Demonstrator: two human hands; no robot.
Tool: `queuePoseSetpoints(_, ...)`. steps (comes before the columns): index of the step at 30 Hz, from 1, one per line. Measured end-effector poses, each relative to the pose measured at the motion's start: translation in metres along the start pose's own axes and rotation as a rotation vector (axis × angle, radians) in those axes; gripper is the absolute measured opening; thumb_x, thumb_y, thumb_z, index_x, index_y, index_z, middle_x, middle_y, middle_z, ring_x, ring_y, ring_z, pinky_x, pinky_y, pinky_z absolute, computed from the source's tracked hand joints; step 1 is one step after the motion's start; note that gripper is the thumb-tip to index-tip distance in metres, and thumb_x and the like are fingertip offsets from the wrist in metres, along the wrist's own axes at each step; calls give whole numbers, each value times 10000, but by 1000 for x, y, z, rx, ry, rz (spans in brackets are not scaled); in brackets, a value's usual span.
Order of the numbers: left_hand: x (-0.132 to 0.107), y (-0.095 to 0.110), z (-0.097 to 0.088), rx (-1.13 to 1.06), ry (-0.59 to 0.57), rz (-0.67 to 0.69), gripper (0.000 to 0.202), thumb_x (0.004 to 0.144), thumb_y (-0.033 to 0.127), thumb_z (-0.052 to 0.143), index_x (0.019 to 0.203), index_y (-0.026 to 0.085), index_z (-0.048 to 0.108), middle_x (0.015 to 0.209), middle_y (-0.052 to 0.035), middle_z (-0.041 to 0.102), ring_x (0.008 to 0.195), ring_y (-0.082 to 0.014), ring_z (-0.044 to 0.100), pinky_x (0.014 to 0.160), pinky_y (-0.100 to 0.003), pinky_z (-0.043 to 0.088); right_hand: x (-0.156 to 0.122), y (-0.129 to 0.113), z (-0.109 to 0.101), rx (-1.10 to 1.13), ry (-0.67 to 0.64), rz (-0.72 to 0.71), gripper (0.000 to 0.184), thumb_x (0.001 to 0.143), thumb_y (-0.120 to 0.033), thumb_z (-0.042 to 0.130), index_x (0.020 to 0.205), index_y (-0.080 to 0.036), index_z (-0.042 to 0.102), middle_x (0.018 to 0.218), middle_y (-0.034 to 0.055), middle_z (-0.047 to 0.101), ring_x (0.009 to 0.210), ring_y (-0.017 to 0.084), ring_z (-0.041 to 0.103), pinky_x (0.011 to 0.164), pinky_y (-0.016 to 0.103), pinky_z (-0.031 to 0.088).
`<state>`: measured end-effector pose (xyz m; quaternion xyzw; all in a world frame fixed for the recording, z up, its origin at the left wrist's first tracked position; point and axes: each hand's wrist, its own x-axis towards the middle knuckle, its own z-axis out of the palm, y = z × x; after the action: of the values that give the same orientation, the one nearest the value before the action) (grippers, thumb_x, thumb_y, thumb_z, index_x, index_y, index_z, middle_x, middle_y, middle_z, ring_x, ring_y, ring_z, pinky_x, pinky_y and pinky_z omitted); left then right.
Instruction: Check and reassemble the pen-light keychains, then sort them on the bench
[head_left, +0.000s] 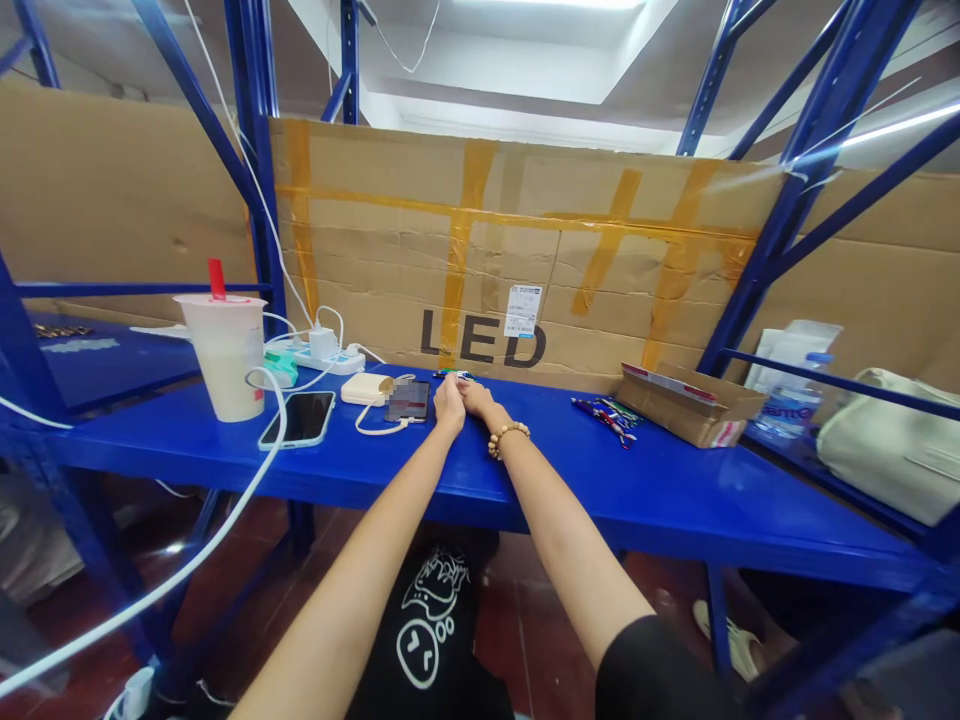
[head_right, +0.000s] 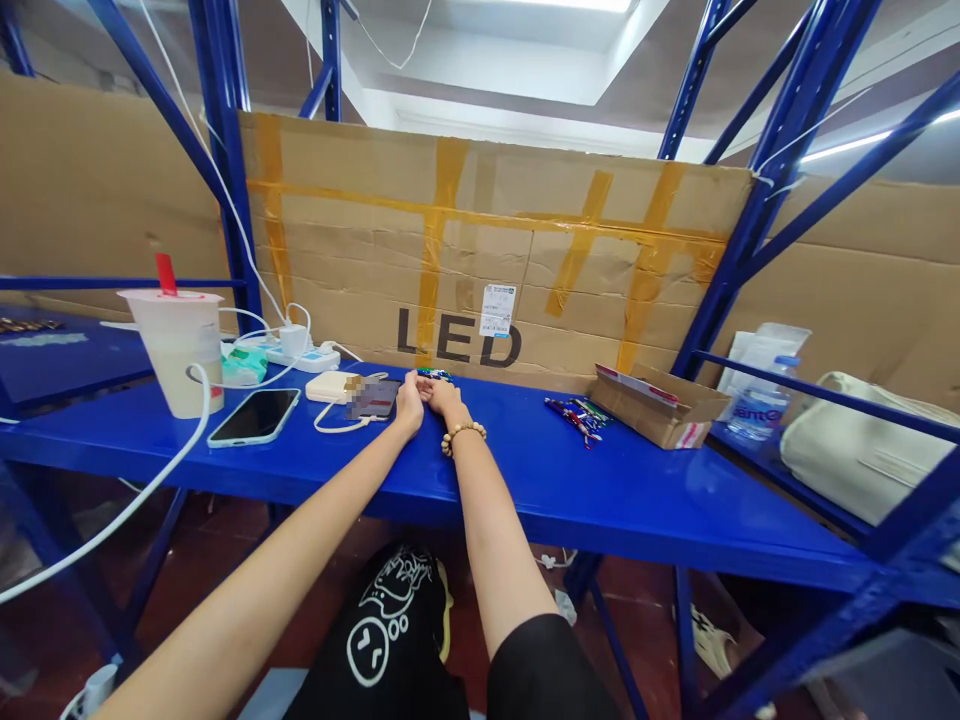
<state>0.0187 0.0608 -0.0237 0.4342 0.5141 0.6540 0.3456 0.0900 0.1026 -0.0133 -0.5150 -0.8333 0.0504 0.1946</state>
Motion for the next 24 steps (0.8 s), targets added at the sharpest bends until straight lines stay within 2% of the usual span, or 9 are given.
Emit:
queuePoseSetpoints(5, -5, 5, 3, 1, -66, -20, 277, 876, 356, 480, 991, 126, 584, 976, -57, 614, 849, -164, 598, 752, -352, 502, -35, 30, -17, 234, 31, 139, 288, 880, -320, 499, 1109, -150, 534, 1090, 73, 565, 913, 170, 575, 774, 367, 497)
queuePoseSetpoints(8, -11, 9, 4, 21, -124, -6, 274, 874, 337, 489, 1033, 128, 566, 993, -62, 605, 839, -160, 598, 733, -347, 510, -56, 41, -27, 401, 60, 179, 281, 892, -350, 470, 1053, -131, 545, 952, 49, 591, 761, 127, 584, 661, 300, 504)
queuePoseSetpoints(11, -14, 11, 2, 41, -151, 45, 276, 873, 318, 496, 1073, 134, 548, 1026, -70, 593, 857, -162, 593, 738, -352, 511, -68, 45, -33, 558, 74, 160, 343, 911, -411, 391, 1028, -127, 543, 785, 8, 558, 601, 74, 510, 547, 212, 441)
queuePoseSetpoints(16, -16, 13, 0, 51, -206, 93, 307, 877, 312, 490, 1132, 143, 518, 1054, -76, 581, 865, -166, 593, 738, -358, 513, -75, 43, -39, 743, 15, 92, 398, 861, -456, 430, 1082, -142, 537, 636, -46, 445, 496, 50, 358, 452, 173, 300)
queuePoseSetpoints(20, -16, 10, 2, 78, -288, 105, 280, 868, 297, 509, 1095, 135, 537, 1020, -68, 592, 837, -156, 597, 715, -340, 519, -75, 44, -38, 818, -64, 37, 452, 779, -537, 500, 962, -135, 598, 567, -58, 407, 468, 51, 301, 432, 189, 217)
queuePoseSetpoints(24, -15, 5, 2, 117, -353, 106, 238, 861, 285, 522, 1032, 126, 565, 998, -60, 600, 834, -154, 597, 713, -332, 518, -73, 47, -34, 852, -100, 23, 503, 781, -597, 446, 836, -121, 599, 549, -45, 443, 440, 50, 270, 426, 204, 182)
